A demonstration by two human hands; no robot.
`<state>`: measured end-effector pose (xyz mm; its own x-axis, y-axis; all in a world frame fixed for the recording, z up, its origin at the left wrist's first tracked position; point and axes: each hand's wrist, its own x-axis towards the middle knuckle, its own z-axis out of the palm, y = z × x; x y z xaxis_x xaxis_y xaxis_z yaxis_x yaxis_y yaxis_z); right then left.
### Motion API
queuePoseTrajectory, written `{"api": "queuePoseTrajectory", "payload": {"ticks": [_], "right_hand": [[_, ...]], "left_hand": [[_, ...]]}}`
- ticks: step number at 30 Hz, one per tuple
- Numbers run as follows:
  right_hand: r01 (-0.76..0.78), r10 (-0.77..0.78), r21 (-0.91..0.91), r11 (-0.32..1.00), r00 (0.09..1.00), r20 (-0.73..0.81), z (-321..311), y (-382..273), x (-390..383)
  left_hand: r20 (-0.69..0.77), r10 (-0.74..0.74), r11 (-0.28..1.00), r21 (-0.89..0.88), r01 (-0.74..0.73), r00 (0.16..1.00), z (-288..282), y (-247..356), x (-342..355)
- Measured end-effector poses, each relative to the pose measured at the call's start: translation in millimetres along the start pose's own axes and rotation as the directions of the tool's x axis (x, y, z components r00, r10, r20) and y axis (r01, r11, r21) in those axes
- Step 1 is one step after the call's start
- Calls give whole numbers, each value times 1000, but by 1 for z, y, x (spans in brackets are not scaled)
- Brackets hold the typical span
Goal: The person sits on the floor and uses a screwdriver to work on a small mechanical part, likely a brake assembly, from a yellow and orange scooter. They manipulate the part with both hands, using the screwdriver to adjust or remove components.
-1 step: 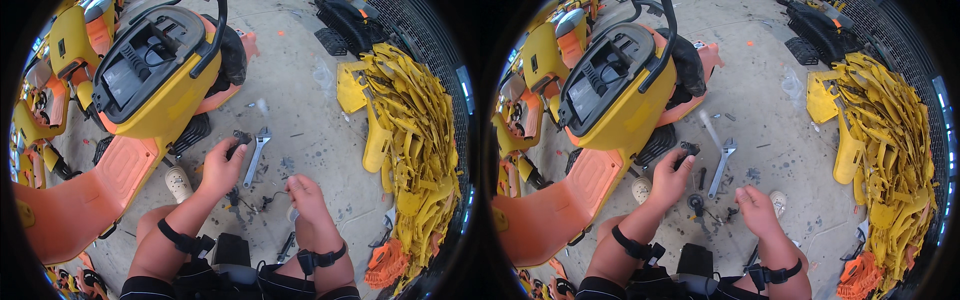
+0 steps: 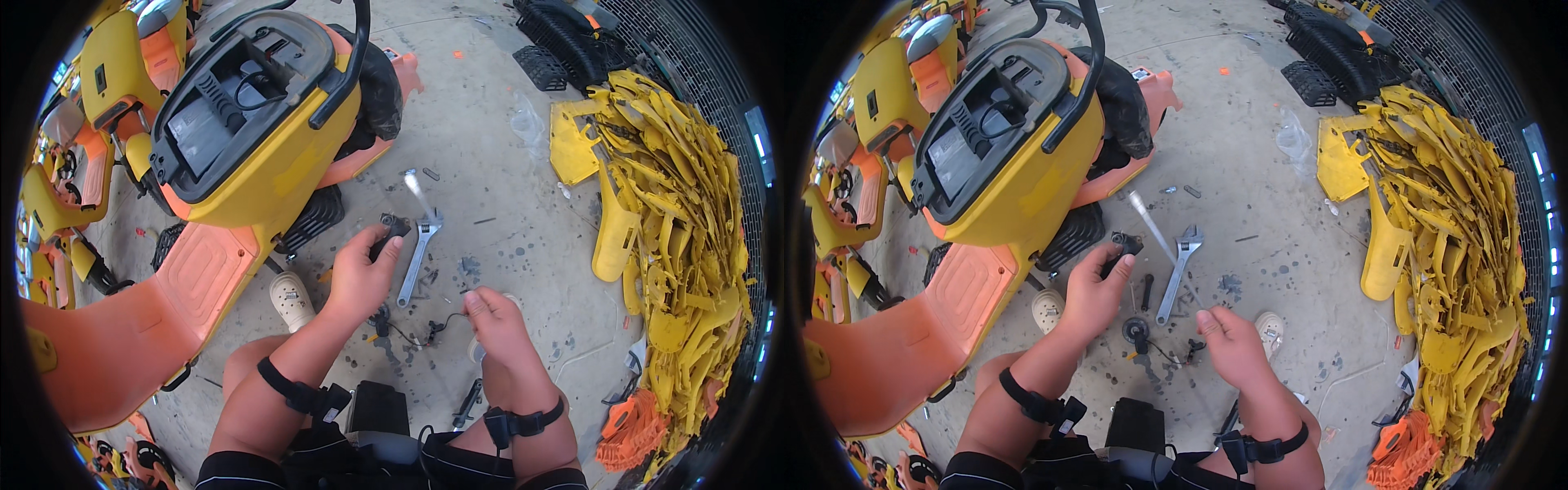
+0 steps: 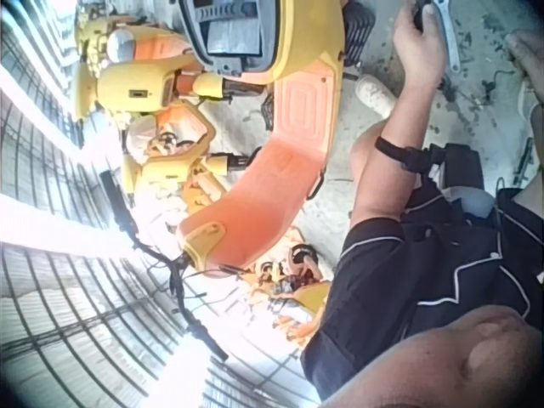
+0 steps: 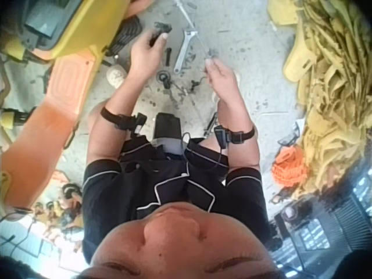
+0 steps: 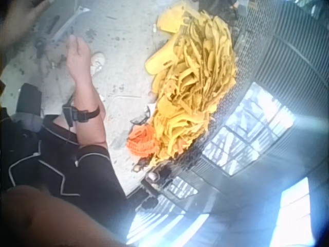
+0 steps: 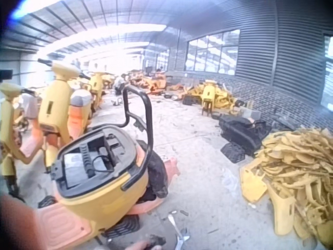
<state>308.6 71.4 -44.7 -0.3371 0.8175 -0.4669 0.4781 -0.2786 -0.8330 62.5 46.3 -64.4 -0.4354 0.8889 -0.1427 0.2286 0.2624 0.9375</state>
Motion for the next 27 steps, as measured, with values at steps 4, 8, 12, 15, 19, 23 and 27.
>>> {"api": "queuePoseTrajectory", "payload": {"ticks": [4,8,12,15,19,23,27], "right_hand": [[44,-41,-234,971,999,19,4,4,-2],[78,-74,-324,943,997,24,3,8,-1],[87,-81,-273,958,996,33,-1,6,-4],[62,-51,-285,956,998,47,-4,7,-3],[54,-40,-303,951,998,53,-6,11,-2],[38,-24,-306,951,998,52,-11,8,-4],[22,-7,-278,960,998,55,-15,4,-6]], "left_hand": [[5,-63,998,-20,63,998,-1,4,2],[-70,-11,998,-65,6,998,1,-4,5],[-29,-79,992,-100,76,996,-2,5,7],[11,-106,989,-107,107,994,-4,8,7],[-19,-22,999,-35,22,1000,0,7,6],[-20,17,1000,-26,-17,1000,5,1,6],[-26,49,998,26,-48,998,6,0,5]]}}
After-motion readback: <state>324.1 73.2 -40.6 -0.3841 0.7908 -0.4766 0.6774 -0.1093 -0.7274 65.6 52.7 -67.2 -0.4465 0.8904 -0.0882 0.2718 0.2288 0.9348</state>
